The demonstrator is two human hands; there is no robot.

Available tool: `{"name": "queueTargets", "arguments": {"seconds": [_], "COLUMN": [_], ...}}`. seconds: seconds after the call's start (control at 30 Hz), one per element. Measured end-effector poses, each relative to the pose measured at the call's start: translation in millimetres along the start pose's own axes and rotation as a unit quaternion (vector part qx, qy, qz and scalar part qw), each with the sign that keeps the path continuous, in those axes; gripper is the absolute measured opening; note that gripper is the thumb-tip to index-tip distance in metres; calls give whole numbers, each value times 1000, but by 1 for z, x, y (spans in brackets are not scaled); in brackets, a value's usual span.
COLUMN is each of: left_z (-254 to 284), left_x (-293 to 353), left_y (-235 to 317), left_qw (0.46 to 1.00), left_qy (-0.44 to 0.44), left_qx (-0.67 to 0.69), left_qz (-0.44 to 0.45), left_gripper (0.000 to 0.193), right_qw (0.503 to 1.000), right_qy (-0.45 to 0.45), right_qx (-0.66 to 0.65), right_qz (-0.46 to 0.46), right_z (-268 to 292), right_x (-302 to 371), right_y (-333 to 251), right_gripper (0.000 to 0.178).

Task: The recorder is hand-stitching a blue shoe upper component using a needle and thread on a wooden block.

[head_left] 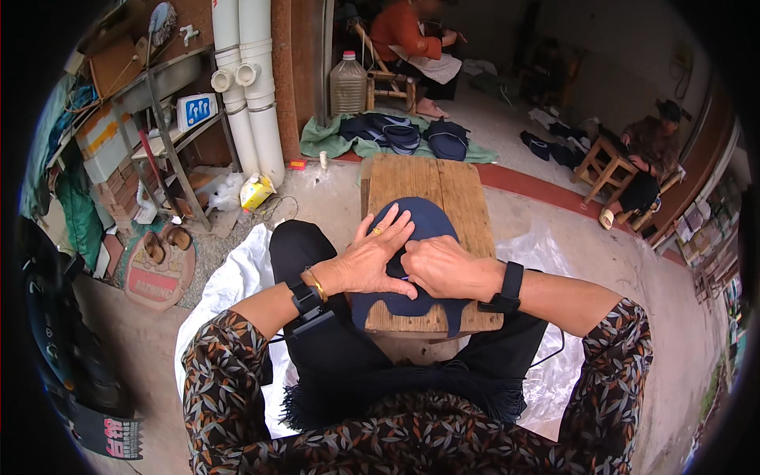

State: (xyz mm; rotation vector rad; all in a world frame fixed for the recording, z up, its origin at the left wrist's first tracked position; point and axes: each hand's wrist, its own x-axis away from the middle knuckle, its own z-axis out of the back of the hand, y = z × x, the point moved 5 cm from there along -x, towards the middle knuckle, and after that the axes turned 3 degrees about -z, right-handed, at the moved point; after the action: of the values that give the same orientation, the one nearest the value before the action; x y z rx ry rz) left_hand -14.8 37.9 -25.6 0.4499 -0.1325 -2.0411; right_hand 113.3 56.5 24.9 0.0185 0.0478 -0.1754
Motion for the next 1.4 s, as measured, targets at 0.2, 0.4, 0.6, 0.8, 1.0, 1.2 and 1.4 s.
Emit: {"name": "queueTargets", "arguments": {"seconds": [0.2,0.4,0.6,0.8,1.0,1.2,1.4], "left_z": [28,3,-21,-27,-24,-23,-20], "left_x": [-8,19,14,13,12,18,17], "left_y": [14,58,68,65,66,69,70], "left_qw": [987,993,984,984,983,986,986], "left_qy": [47,70,65,70,93,40,70], "left_qx": [-152,-19,-90,-105,-110,-103,-78], "left_qz": [-11,96,137,124,113,128,126], "left_gripper": [111,93,122,123,121,128,128], "right_qw": [986,946,967,968,780,732,739], "right_qy": [-34,2,-17,-4,78,155,101], "right_qx": [-111,-248,-216,-229,-445,-505,-590], "right_qz": [-123,-208,-132,-103,-434,-431,-308], "right_z": [-4,-5,-9,-5,-28,-17,-8], "right_x": [3,7,9,9,14,-6,7], "right_y": [30,49,40,48,68,68,47], "right_gripper": [25,24,19,22,27,24,26]}}
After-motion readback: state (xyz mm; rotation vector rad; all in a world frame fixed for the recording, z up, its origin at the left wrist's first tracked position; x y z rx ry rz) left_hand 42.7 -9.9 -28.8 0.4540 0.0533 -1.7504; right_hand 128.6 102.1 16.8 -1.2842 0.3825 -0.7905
